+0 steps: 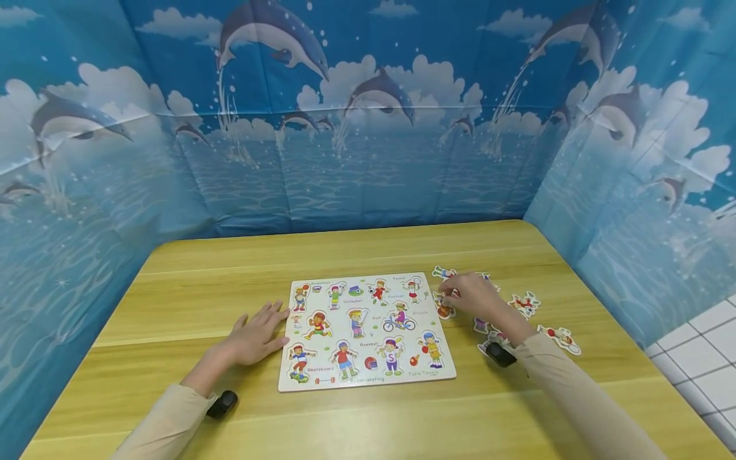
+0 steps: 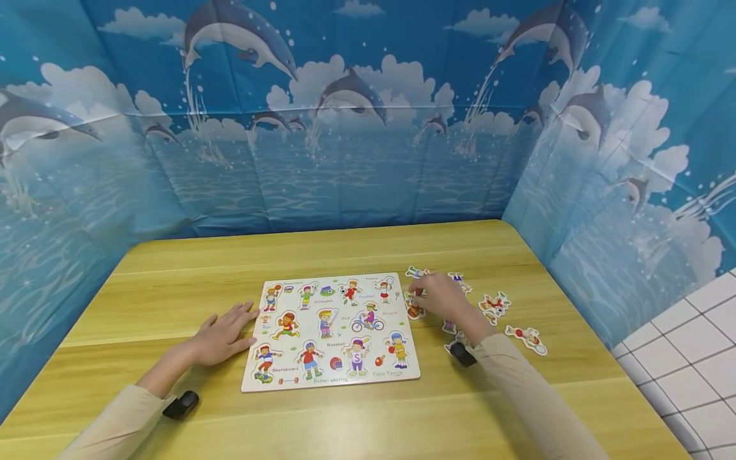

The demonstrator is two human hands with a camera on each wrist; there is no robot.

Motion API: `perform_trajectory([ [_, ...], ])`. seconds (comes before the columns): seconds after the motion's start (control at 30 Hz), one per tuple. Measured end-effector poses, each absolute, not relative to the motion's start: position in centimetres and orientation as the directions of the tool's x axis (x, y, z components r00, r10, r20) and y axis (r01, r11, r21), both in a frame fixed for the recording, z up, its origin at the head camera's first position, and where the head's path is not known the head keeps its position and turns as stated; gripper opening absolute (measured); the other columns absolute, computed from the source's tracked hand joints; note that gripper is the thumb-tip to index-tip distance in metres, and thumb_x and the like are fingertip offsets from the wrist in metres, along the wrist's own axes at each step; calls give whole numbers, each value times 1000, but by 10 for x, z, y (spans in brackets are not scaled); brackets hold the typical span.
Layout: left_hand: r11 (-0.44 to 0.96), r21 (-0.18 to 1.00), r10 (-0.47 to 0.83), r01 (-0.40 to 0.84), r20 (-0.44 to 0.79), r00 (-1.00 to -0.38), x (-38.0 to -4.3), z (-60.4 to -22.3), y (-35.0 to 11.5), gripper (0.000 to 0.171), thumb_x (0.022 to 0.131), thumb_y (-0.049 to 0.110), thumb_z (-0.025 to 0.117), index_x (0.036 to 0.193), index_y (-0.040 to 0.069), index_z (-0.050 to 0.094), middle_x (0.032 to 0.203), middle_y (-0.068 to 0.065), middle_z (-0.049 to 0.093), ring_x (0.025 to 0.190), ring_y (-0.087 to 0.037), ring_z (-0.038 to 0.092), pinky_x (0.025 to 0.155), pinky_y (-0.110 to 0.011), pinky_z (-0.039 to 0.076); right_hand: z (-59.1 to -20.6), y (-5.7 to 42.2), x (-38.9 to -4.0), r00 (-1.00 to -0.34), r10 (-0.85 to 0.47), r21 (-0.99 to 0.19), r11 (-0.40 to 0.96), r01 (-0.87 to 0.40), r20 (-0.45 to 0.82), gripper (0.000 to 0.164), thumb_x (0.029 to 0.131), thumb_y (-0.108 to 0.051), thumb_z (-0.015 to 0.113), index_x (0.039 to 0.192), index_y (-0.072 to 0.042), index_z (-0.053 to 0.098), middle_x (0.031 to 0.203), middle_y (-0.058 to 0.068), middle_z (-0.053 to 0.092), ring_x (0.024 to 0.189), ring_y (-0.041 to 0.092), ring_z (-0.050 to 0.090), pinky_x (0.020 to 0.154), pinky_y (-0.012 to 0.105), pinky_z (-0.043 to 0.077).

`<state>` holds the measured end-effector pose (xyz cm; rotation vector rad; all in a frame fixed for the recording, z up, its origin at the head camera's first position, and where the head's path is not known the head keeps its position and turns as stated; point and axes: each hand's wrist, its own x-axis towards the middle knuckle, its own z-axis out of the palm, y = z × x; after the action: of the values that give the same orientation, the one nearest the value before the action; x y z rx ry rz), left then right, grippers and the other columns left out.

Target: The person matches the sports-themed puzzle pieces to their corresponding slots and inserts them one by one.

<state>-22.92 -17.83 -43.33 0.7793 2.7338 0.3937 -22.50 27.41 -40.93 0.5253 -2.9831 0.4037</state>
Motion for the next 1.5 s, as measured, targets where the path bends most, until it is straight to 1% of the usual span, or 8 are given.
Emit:
perform_trajectory([
  [0.2,818,320,547,477,-176,-819,-229,-434,-178,60,98,38,44,147,7,28,156,-21,17,144,-43,15,105,-74,12,-413,277,-224,-941,-325,-254,906,-339,96,13,82,-12,69,93,-8,73,80,1,72,63,4,55,54,20,42],
  [0.37,819,325,545,473,-182,-819,-229,-434,-178,60,98,37,44,147,7,27,156,-21,17,144,-43,15,106,-74,11,-414,279,-224,-937,-340,-250,904,-348,76,12,82,-11,69,93,-10,73,82,2,73,66,6,60,56,21,45],
  [0.57,821,327,541,468,-181,-822,-229,-435,-178,60,98,37,44,148,7,26,157,-20,16,144,-43,14,106,-73,11,-414,280,-227,-925,-376,-233,895,-379,59,13,82,-13,70,94,-11,73,87,2,73,67,6,59,57,21,45],
  [0.8,822,323,539,468,-180,-823,-229,-435,-178,60,98,39,43,148,8,26,157,-20,16,144,-42,15,106,-73,11,-416,282,-231,-907,-419,-235,877,-419,53,11,82,-11,70,92,-12,74,90,3,73,73,11,64,59,22,48],
  [1.0,827,319,534,463,-184,-825,-229,-436,-178,60,98,39,43,148,8,26,157,-19,16,144,-42,14,106,-73,11,-417,283,-233,-899,-434,-237,870,-433,51,11,82,-10,70,91,-12,75,89,3,73,74,11,64,60,21,48],
  [1.23,820,326,537,471,-151,-830,-229,-434,-177,59,98,36,44,146,6,29,156,-21,19,143,-44,16,105,-73,13,-417,284,-238,-871,-481,-236,839,-491,102,6,80,-9,71,84,-12,75,80,-1,69,66,3,56,58,19,45],
  [1.4,814,330,546,478,-153,-824,-228,-434,-176,58,98,36,45,146,6,30,155,-22,19,143,-45,17,105,-74,13,-418,286,-240,-846,-526,-262,807,-529,87,8,82,-6,68,79,-13,72,74,-4,65,62,0,47,56,18,41],
  [1.5,816,329,543,474,-159,-825,-227,-434,-177,58,98,36,45,146,6,30,156,-21,19,143,-44,17,105,-73,13,-419,287,-239,-839,-538,-274,797,-539,83,9,83,-5,68,78,-13,71,74,-3,64,62,0,45,56,17,41],
])
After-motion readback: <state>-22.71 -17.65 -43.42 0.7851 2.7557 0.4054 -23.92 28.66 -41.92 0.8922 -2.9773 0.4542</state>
